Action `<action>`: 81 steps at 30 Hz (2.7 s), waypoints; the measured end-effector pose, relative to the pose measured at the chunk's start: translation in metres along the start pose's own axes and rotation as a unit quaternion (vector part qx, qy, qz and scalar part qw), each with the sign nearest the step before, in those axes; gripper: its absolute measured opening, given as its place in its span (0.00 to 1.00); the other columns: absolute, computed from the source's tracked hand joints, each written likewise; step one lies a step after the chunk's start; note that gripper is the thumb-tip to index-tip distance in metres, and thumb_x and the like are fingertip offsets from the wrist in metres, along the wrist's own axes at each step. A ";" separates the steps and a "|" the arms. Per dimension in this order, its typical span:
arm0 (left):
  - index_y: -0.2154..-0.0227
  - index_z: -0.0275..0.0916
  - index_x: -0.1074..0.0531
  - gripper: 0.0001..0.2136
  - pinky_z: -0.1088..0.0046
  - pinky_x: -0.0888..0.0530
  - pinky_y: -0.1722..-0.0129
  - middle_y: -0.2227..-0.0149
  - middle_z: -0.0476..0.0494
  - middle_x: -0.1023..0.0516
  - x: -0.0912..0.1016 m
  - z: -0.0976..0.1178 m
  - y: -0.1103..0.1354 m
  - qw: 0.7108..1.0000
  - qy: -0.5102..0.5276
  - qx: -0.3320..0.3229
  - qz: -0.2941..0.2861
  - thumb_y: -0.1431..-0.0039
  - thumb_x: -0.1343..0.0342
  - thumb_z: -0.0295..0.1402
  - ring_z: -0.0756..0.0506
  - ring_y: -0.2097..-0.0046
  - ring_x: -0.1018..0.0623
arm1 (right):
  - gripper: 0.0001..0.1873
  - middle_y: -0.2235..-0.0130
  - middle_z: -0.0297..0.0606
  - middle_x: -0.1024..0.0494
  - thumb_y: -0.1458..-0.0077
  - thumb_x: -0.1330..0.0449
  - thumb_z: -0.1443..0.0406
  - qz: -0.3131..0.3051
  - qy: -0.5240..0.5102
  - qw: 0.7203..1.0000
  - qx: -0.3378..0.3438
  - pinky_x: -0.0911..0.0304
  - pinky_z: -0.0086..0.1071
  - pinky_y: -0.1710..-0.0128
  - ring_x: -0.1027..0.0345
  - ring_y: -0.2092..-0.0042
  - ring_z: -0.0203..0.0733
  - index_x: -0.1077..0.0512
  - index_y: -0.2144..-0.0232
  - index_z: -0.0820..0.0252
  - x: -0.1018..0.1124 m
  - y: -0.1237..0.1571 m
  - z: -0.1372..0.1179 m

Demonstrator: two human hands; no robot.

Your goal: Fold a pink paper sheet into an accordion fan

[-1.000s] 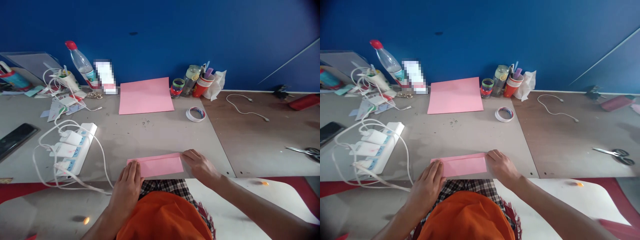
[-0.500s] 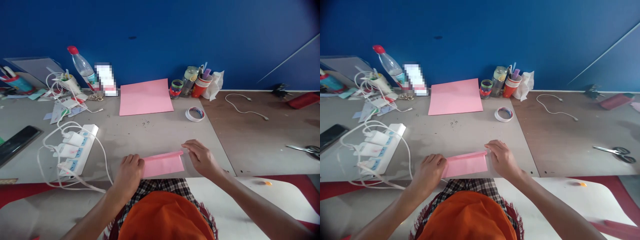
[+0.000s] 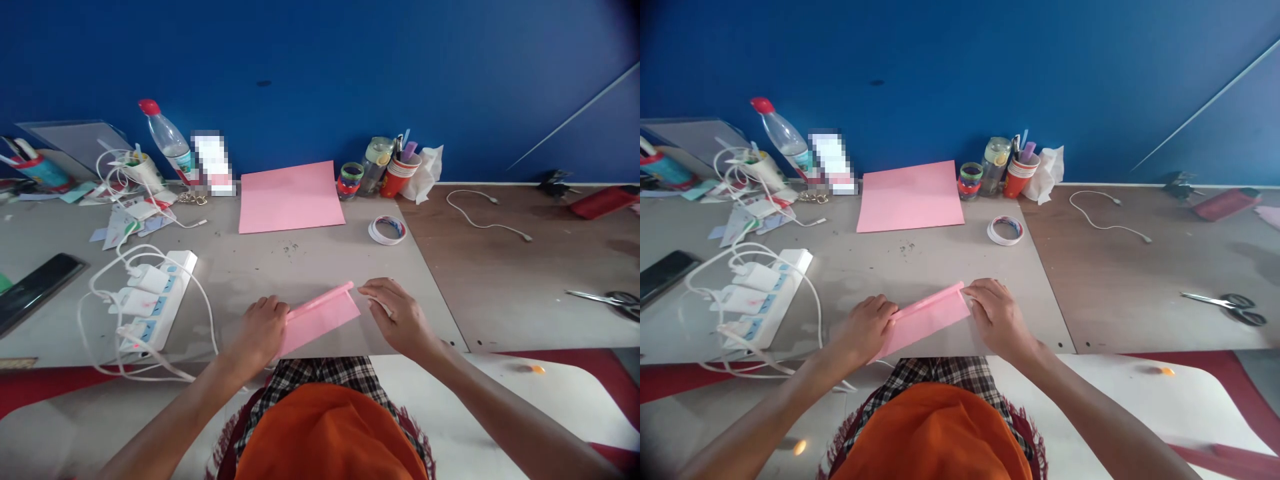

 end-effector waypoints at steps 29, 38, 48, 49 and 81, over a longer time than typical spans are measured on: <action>0.55 0.37 0.35 0.12 0.67 0.32 0.61 0.64 0.42 0.30 0.014 0.000 0.008 0.968 0.025 -0.049 0.244 0.40 0.54 0.22 0.43 0.62 0.32 | 0.13 0.62 0.41 0.27 0.43 0.42 0.58 -0.223 0.196 0.951 0.090 0.50 0.37 0.59 0.38 0.60 0.44 0.29 0.61 0.62 -0.036 -0.029 -0.044; 0.69 0.37 0.31 0.09 0.67 0.33 0.61 0.65 0.41 0.30 0.029 0.008 0.003 0.963 -0.037 -0.039 0.266 0.41 0.54 0.21 0.43 0.62 0.33 | 0.10 0.68 0.39 0.30 0.40 0.51 0.72 -0.104 0.291 0.934 0.177 0.52 0.38 0.62 0.42 0.67 0.40 0.29 0.65 0.62 -0.043 -0.025 -0.037; 0.71 0.37 0.31 0.07 0.64 0.33 0.60 0.66 0.40 0.31 0.017 0.018 0.002 0.966 -0.113 -0.042 0.228 0.40 0.52 0.23 0.42 0.63 0.33 | 0.10 0.67 0.39 0.29 0.40 0.50 0.71 -0.065 0.261 0.935 0.233 0.50 0.38 0.61 0.42 0.64 0.40 0.29 0.64 0.60 -0.053 -0.015 -0.028; 0.71 0.36 0.32 0.07 0.64 0.33 0.60 0.66 0.41 0.31 0.010 0.020 0.005 0.972 -0.101 -0.046 0.206 0.41 0.52 0.22 0.42 0.63 0.33 | 0.10 0.68 0.38 0.30 0.40 0.50 0.71 -0.078 0.255 0.934 0.238 0.50 0.37 0.61 0.43 0.65 0.40 0.29 0.67 0.61 -0.057 -0.009 -0.028; 0.60 0.40 0.29 0.08 0.66 0.30 0.63 0.66 0.43 0.32 -0.013 0.036 0.013 0.997 -0.004 -0.038 0.072 0.39 0.51 0.25 0.43 0.63 0.31 | 0.09 0.65 0.40 0.31 0.41 0.49 0.70 -0.242 0.156 0.951 0.114 0.48 0.34 0.65 0.43 0.65 0.41 0.29 0.62 0.60 -0.069 0.010 -0.026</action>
Point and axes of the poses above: each hand's wrist, its own y-axis away from the middle knuckle, its own x-axis out of the back of the hand, z = x × y, the point moved 4 cm from there along -y, towards the middle knuckle
